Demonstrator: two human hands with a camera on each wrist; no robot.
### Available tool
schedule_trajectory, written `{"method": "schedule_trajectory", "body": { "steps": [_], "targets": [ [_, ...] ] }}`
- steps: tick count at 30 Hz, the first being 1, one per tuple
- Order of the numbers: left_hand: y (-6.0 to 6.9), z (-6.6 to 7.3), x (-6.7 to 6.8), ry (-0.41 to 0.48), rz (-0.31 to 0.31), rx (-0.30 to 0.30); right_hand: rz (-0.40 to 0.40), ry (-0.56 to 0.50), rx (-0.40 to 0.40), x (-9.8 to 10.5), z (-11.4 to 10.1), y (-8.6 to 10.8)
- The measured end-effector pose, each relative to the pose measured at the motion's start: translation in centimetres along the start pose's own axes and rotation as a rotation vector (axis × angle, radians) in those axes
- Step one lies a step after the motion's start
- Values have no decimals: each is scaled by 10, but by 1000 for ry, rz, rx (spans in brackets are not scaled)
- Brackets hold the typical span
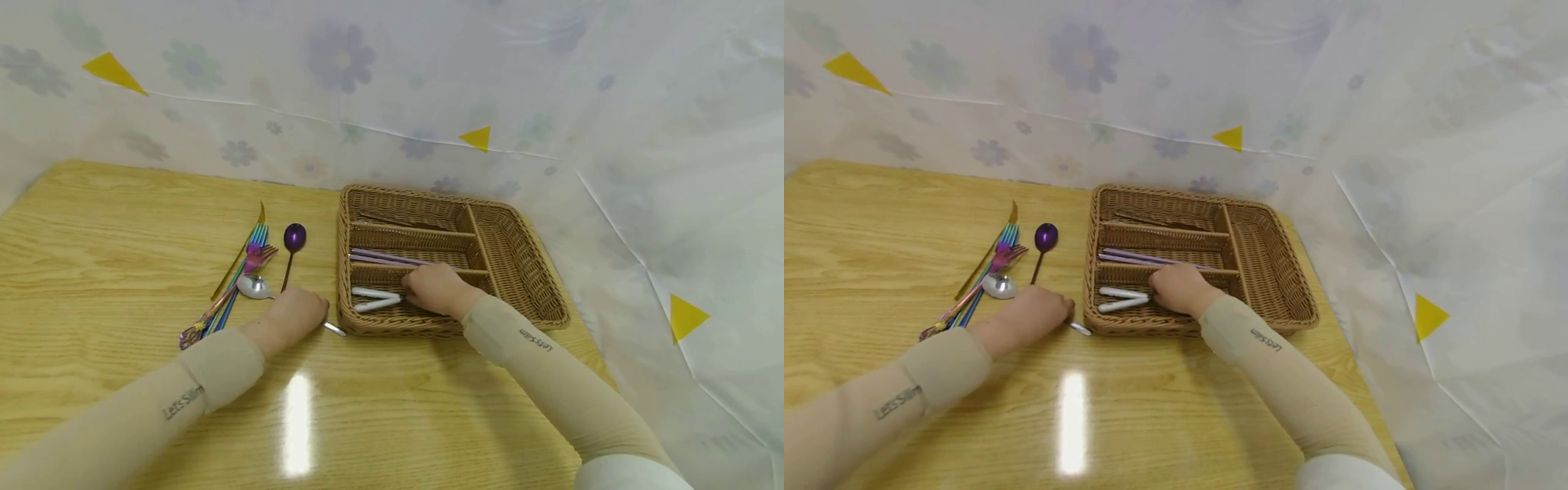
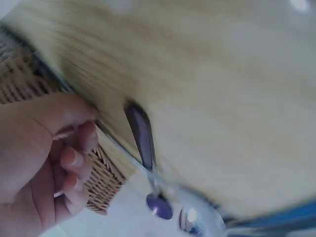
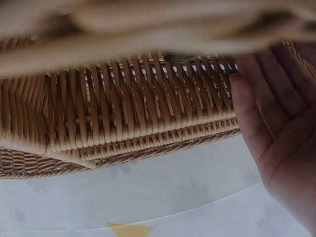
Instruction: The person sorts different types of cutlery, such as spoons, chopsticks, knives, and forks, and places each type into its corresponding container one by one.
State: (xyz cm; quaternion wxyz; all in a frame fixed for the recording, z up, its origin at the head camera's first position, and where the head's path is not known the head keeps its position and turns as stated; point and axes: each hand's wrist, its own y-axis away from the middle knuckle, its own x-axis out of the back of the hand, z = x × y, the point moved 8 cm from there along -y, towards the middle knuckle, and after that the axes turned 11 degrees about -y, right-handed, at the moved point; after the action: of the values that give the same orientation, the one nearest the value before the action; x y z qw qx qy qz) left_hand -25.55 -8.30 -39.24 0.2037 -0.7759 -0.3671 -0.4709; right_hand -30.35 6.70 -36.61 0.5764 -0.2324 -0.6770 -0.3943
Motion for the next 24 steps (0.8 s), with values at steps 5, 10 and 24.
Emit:
{"method": "schedule_trajectory", "body": {
  "steps": [5,10,24],
  "targets": [
    [-1,8,3,-149,69,-68,21,-13,2,4,-3,0],
    [0,8,4,-145,70,-82,30,-13,17,6,-6,1],
    [35,-49,42,-57,312,-12,58,-4,10,14,-5,1]
  ]
}}
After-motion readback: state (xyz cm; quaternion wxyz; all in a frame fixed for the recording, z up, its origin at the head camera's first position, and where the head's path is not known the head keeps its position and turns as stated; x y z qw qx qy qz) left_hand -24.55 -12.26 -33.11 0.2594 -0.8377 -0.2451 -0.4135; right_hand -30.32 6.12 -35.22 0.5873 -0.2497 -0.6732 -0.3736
